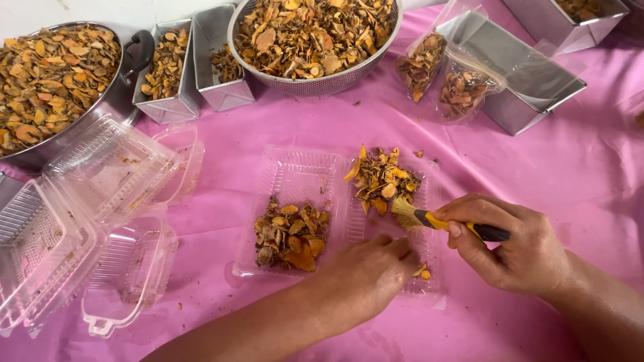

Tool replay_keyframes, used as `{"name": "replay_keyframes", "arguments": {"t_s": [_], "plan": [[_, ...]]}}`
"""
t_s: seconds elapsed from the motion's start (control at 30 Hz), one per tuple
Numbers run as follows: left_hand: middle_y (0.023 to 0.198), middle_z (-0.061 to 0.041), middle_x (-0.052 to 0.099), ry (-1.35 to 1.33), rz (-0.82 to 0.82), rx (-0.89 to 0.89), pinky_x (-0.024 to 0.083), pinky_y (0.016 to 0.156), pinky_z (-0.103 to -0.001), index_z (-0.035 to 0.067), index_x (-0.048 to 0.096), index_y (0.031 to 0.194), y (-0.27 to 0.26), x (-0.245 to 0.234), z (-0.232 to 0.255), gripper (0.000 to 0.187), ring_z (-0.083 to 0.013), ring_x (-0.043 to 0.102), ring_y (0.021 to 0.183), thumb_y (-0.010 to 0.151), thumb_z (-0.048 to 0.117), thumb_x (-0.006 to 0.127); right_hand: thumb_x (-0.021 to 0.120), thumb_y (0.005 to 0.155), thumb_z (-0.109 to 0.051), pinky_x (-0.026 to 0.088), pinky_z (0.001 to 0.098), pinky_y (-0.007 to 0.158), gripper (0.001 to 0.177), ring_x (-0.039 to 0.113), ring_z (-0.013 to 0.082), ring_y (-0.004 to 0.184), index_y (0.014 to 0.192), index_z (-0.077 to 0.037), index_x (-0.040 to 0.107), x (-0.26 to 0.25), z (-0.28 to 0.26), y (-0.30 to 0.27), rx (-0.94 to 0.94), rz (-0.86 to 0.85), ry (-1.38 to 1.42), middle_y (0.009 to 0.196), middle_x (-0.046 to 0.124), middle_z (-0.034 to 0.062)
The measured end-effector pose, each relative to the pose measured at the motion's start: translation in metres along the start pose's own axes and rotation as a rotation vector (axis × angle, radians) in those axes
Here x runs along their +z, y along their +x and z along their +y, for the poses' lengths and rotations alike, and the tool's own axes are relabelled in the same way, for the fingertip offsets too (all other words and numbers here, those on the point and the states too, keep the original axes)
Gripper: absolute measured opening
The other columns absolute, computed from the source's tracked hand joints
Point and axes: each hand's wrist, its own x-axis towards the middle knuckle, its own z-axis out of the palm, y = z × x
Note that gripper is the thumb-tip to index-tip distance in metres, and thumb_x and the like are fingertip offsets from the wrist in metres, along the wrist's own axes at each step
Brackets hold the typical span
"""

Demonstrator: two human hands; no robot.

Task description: Packaging dried tea leaves into plastic containers and small bags using a brush and hands.

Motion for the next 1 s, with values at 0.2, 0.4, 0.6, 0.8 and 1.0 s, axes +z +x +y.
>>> {"name": "replay_keyframes", "arguments": {"t_s": [0.2, 0.4, 0.6, 0.8, 1.0], "plan": [[0.093, -0.014, 0.064, 0.061, 0.077, 0.052, 0.056, 0.069, -0.052, 0.002, 0.064, 0.095, 0.001, 0.017, -0.005, 0.015, -0.0365, 0.062, 0.086, 0.083, -0.004, 0.059, 0.056, 0.094, -0.006, 0.056, 0.0173, 0.046, 0.021, 0.074, 0.0109, 0.057, 0.110, 0.001, 0.067, 0.002, 0.001, -0.002, -0.006, 0.003, -0.010, 0.102, 0.073, 0.0120], [0.099, -0.009, 0.063, 0.089, 0.128, 0.134, 0.051, 0.082, -0.049, 0.011, 0.066, 0.109, -0.001, 0.014, 0.002, 0.022, -0.0337, 0.059, 0.091, 0.090, 0.005, 0.057, 0.058, 0.092, -0.006, 0.057, 0.0162, 0.049, 0.022, 0.073, 0.0116, 0.060, 0.110, 0.003, 0.067, 0.001, -0.001, -0.002, -0.065, 0.003, -0.079, 0.098, 0.074, 0.0124], [0.097, -0.009, 0.068, 0.212, 0.126, 0.148, 0.056, 0.069, -0.044, 0.012, 0.074, 0.084, -0.015, 0.007, -0.006, 0.011, -0.0307, 0.064, 0.094, 0.082, 0.006, 0.065, 0.059, 0.091, -0.003, 0.065, 0.0176, 0.057, 0.021, 0.077, 0.0154, 0.069, 0.110, 0.004, 0.067, 0.001, 0.000, -0.003, -0.078, -0.021, -0.053, 0.105, 0.074, 0.0157], [0.110, -0.008, 0.066, 0.132, 0.151, 0.175, 0.051, 0.086, -0.045, 0.009, 0.064, 0.117, -0.009, 0.014, -0.008, 0.032, -0.0332, 0.060, 0.101, 0.086, 0.003, 0.060, 0.058, 0.091, -0.001, 0.067, 0.0191, 0.060, 0.022, 0.078, 0.0188, 0.078, 0.111, 0.004, 0.065, 0.002, 0.000, -0.005, -0.131, -0.025, -0.086, 0.106, 0.074, 0.0151], [0.096, -0.008, 0.067, 0.151, 0.019, 0.110, 0.057, 0.064, -0.046, 0.008, 0.073, 0.091, -0.019, -0.019, -0.010, 0.015, -0.0311, 0.063, 0.093, 0.083, 0.000, 0.063, 0.058, 0.092, -0.003, 0.065, 0.0279, 0.083, 0.023, 0.079, 0.0264, 0.095, 0.113, 0.004, 0.064, 0.002, 0.004, -0.008, -0.169, -0.060, -0.094, 0.107, 0.074, 0.0179]]}}
